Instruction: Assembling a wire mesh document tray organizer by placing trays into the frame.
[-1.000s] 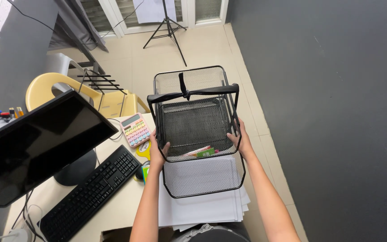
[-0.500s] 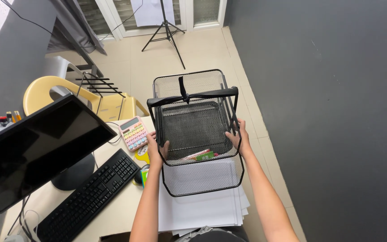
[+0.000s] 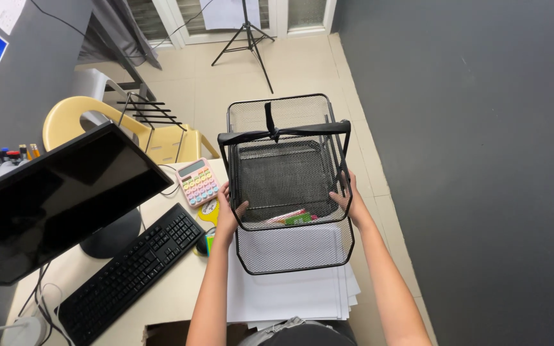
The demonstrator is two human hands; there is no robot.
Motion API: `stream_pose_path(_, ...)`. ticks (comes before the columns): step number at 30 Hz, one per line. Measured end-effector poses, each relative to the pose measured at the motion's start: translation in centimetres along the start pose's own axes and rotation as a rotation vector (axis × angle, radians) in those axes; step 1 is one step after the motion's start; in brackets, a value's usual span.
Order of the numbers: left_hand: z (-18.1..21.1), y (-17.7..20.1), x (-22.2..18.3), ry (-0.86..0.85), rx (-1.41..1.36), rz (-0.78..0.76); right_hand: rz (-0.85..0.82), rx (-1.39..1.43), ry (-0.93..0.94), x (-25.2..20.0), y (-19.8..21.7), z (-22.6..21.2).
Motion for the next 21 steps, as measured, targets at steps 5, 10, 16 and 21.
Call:
stream_pose_path(5, -1.1, -0.5, -0.1, -0.001, -0.066, -0.018, 0.001, 0.093, -0.029, -0.5, -0.5, 0.5)
stream_pose_path(10, -0.1, -0.4, 0.0, -0.061, -0.02, 0.016, 0.032, 0.16, 0.005, -0.2, -0.3, 0.6)
stream_pose_path(16, -0.6, 0.5, 0.5, -0.129, 0.162, 0.126, 0.049, 0.037, 0.113, 0.5, 0.1, 1.0)
stream_pose_path(21, -1.5, 0.9, 1.4, -0.168, 0.221, 0.173, 0.096, -0.032, 0.138, 1.3, 0.7, 2.0)
Point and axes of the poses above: each hand's wrist, its own x-axis towards the middle knuckle, its own y-axis out of the back of the hand, z = x × y, the point moved 9 cm from there along x, towards the middle knuckle, and after that the axes turned 2 degrees about -z, right-handed, at the moved point
